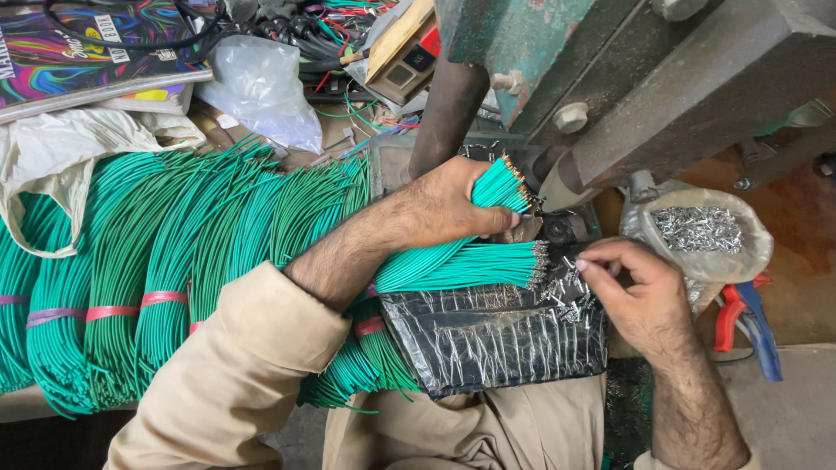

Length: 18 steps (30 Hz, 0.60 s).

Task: The person holds a bundle of green insulated wires and attaches metal terminals to the stripped wire ends using a bench-mounted crimping press, placing each wire end under the die and pressing the machine to crimp the terminal, then setting the finished wire onto a growing pile of crimped wires.

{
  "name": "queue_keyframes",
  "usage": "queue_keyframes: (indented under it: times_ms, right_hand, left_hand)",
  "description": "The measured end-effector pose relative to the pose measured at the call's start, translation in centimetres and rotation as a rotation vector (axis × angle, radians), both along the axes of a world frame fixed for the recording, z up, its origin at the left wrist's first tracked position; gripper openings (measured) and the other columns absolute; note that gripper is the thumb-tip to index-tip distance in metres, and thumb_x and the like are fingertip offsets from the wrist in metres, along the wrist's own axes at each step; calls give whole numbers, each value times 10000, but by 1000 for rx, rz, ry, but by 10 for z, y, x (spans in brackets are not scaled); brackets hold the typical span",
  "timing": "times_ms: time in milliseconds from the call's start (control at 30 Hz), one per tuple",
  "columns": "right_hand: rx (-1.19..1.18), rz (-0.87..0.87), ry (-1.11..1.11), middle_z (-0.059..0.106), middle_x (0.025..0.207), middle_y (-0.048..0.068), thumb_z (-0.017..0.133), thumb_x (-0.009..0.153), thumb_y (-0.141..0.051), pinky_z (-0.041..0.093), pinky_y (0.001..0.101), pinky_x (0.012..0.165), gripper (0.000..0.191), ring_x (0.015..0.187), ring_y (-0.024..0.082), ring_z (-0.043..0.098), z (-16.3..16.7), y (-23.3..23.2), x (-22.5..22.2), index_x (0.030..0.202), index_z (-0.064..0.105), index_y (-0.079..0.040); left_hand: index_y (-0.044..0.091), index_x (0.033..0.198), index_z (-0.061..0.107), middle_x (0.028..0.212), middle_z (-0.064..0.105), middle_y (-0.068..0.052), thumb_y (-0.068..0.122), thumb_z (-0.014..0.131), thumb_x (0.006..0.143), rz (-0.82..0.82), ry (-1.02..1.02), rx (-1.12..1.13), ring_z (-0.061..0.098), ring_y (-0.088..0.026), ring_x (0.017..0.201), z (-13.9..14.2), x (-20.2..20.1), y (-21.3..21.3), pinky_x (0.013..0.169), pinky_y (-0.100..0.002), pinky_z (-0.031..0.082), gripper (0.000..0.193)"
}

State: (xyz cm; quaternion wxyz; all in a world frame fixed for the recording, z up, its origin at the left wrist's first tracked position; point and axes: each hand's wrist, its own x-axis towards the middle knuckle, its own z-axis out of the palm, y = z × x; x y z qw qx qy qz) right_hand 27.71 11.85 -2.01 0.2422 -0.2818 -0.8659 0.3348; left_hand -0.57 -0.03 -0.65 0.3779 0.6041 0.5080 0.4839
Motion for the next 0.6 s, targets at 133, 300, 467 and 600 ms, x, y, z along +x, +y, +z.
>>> queue_keyframes:
  times_ms: [133,300,467,600]
  right_hand:
    - [-186,1,252,703,1034,96,630,1012,41,575,272,844,154,920,144,684,-14,11,-3,1158,680,44]
    - [-322,101,436,734,1057,141,585,1019,58,634,319,924,108,970,180,744,-11,10,-29,1120,624,54]
    - [-350,141,477,748,1068,131,631,1018,37,608,299,924,106,982,153,729,-11,-4,-54,1121,607,32]
    - [-249,96,369,749,1056,106,685,1021,-6,583,269,912,104,976,122,708,-15,-4,-59,1113,682,40]
  left_hand:
    - [40,983,703,779,741,-13,198,760,884,-25,1,-27,685,-81,697,1,0,0,672,-276,591,195]
    - [35,964,693,799,764,-3,185,742,895,-18,-22,-17,705,-79,709,3,-1,-2,689,-270,607,172]
    - [29,948,700,771,743,-24,183,727,883,21,18,-5,704,-89,704,4,-1,-4,676,-278,598,169]
    - [29,952,695,754,730,-24,190,711,877,19,-1,-32,699,-88,689,5,-1,-4,658,-281,596,178]
